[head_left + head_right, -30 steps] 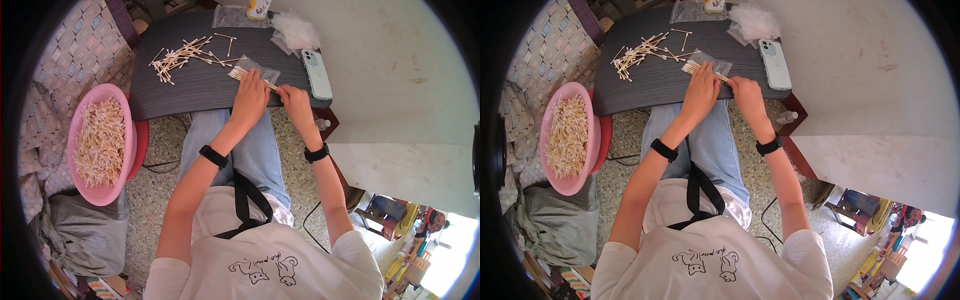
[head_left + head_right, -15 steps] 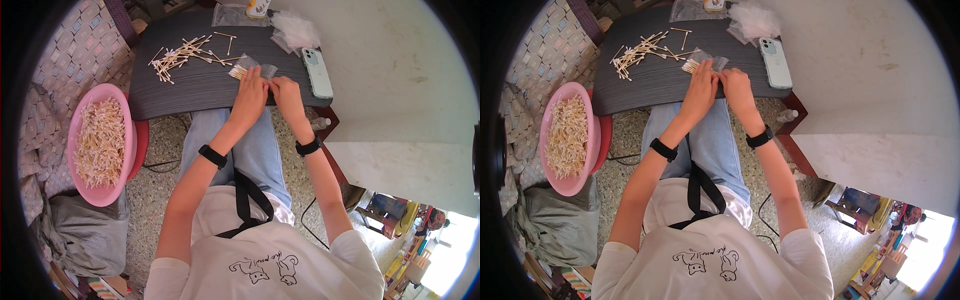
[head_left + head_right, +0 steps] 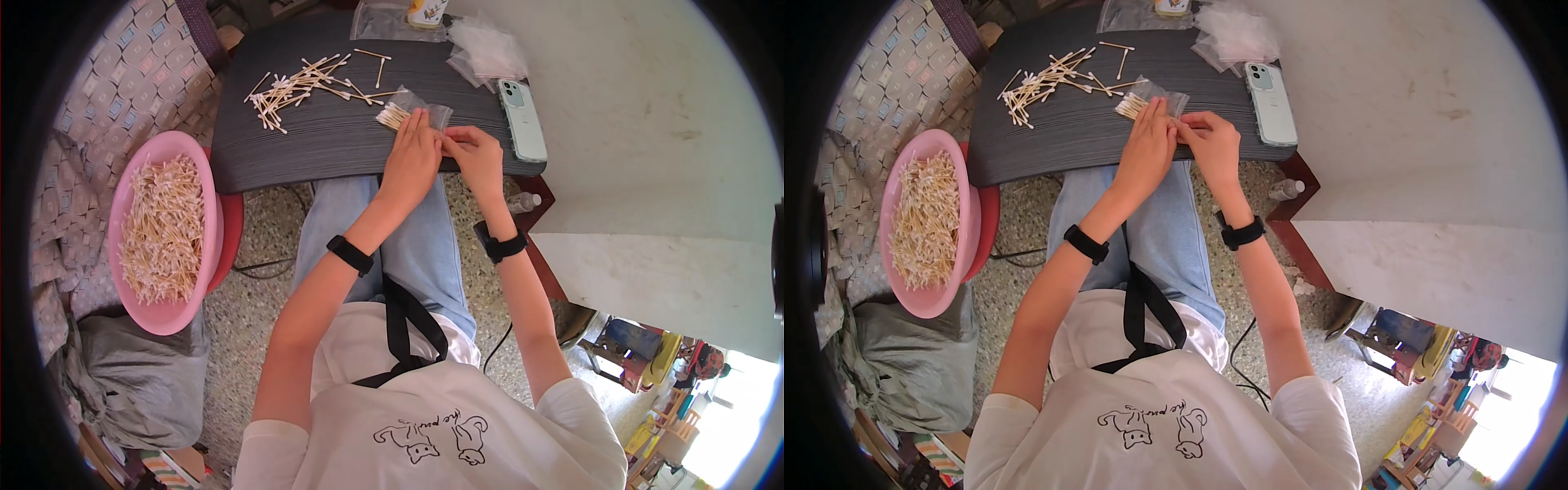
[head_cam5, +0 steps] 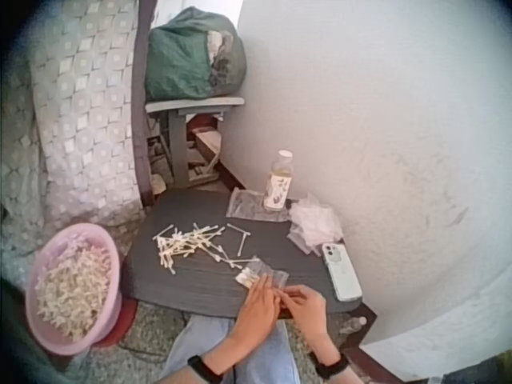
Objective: The person aligns several wooden cotton swabs on a desk, picks them up by hand, and slides them into a small plastic bag. They repeat this process with another group of swabs.
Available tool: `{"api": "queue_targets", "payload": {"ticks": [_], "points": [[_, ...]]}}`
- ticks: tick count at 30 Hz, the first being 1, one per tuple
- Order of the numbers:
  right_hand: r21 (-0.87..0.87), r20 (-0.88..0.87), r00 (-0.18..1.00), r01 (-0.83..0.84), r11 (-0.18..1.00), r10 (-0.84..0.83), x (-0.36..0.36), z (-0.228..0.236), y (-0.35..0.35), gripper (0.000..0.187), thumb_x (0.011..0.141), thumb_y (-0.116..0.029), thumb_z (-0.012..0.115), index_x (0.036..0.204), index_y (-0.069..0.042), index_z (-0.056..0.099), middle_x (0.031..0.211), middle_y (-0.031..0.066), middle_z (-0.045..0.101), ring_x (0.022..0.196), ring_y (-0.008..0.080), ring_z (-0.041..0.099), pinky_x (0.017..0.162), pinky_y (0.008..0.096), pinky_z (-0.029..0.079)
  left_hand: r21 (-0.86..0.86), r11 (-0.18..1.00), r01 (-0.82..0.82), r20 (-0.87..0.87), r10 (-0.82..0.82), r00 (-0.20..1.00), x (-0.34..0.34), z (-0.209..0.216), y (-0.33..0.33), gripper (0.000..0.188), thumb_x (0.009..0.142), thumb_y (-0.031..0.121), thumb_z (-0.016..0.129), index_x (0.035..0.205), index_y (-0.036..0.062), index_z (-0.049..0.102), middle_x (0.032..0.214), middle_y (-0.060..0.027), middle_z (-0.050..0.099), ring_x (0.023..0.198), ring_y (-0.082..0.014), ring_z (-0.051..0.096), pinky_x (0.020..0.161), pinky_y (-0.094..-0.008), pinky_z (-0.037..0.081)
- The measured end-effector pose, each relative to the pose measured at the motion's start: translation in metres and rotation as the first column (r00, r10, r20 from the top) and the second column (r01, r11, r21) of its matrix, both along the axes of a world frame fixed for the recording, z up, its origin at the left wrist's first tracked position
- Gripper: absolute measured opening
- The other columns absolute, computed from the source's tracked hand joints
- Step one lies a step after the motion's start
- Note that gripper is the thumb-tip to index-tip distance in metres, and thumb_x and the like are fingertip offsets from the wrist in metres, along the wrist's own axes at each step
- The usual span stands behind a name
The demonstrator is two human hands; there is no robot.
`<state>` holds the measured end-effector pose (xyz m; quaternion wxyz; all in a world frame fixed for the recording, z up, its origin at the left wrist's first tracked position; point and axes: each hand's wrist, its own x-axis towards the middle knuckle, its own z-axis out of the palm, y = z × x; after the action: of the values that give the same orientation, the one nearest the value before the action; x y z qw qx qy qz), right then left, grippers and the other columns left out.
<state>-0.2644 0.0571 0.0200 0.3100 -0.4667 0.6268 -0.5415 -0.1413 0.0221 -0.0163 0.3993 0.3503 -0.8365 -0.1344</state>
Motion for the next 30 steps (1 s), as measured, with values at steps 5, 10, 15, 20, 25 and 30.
{"api": "queue_targets", "payload": {"ticks": [5,10,15,20,25,30], "points": [[-0.001,-0.056,0.998,0.01,1.0,-0.01,0.0,-0.005,-0.001,0.013,0.083,0.0,0.066,0.092,0.009,0.067,0.085,0.0128,0.071,0.078,0.0173,0.071,0.067,0.0245,0.055,0.016,1.0,0.015,-0.006,-0.015,1.0,0.001,0.0,0.0,0.019,0.095,0.009,0.046,0.107,-0.0054,0.047,0.131,-0.0302,0.047,0.13,-0.0427,0.04,0.111,-0.0478,0.03],[0.0,-0.103,0.994,0.04,0.999,-0.04,0.006,-0.01,-0.013,0.013,0.083,0.0,0.065,0.093,0.009,0.067,0.085,0.0129,0.071,0.079,0.0178,0.071,0.068,0.0246,0.055,0.024,0.999,0.031,-0.019,-0.03,0.999,0.001,-0.002,-0.001,0.017,0.096,0.009,0.045,0.106,-0.0052,0.047,0.131,-0.0314,0.047,0.13,-0.0431,0.04,0.111,-0.0481,0.03],[-0.069,0.064,0.998,-0.009,0.998,0.014,0.002,-0.017,-0.013,0.016,0.085,0.0,0.063,0.098,0.009,0.067,0.088,0.0132,0.071,0.084,0.0176,0.07,0.073,0.0263,0.056,0.03,0.999,0.016,-0.036,-0.015,0.999,0.0,-0.001,0.0,0.021,0.096,0.009,0.045,0.109,-0.0069,0.046,0.131,-0.0316,0.047,0.129,-0.0434,0.04,0.111,-0.0478,0.03],[0.016,0.374,0.927,-0.042,0.999,0.033,0.01,-0.007,0.003,0.023,0.092,0.0,0.054,0.111,0.011,0.061,0.102,0.0148,0.067,0.091,0.0174,0.067,0.08,0.0263,0.055,0.053,0.999,0.012,-0.016,-0.011,1.0,0.002,-0.002,0.0,0.03,0.097,0.011,0.044,0.119,-0.0105,0.044,0.133,-0.0315,0.045,0.129,-0.0436,0.04,0.111,-0.0474,0.03],[0.078,0.492,0.87,-0.076,0.994,0.028,0.02,0.0,0.006,0.029,0.097,-0.006,0.046,0.12,0.011,0.056,0.11,0.0135,0.064,0.1,0.0148,0.061,0.087,0.0267,0.05,0.018,1.0,-0.025,-0.066,0.026,0.997,-0.001,0.001,0.002,0.034,0.094,0.009,0.047,0.117,-0.016,0.044,0.127,-0.035,0.048,0.127,-0.0441,0.043,0.11,-0.0472,0.03],[0.035,0.423,0.898,-0.146,0.989,0.118,0.012,-0.003,0.0,0.031,0.097,-0.012,0.052,0.118,0.01,0.058,0.105,0.0101,0.067,0.095,0.012,0.062,0.081,0.0245,0.048,0.052,0.999,0.004,-0.027,-0.003,1.0,0.002,0.003,0.0,0.04,0.094,0.008,0.047,0.125,-0.016,0.039,0.131,-0.0344,0.045,0.128,-0.045,0.04,0.111,-0.0474,0.03]]}}
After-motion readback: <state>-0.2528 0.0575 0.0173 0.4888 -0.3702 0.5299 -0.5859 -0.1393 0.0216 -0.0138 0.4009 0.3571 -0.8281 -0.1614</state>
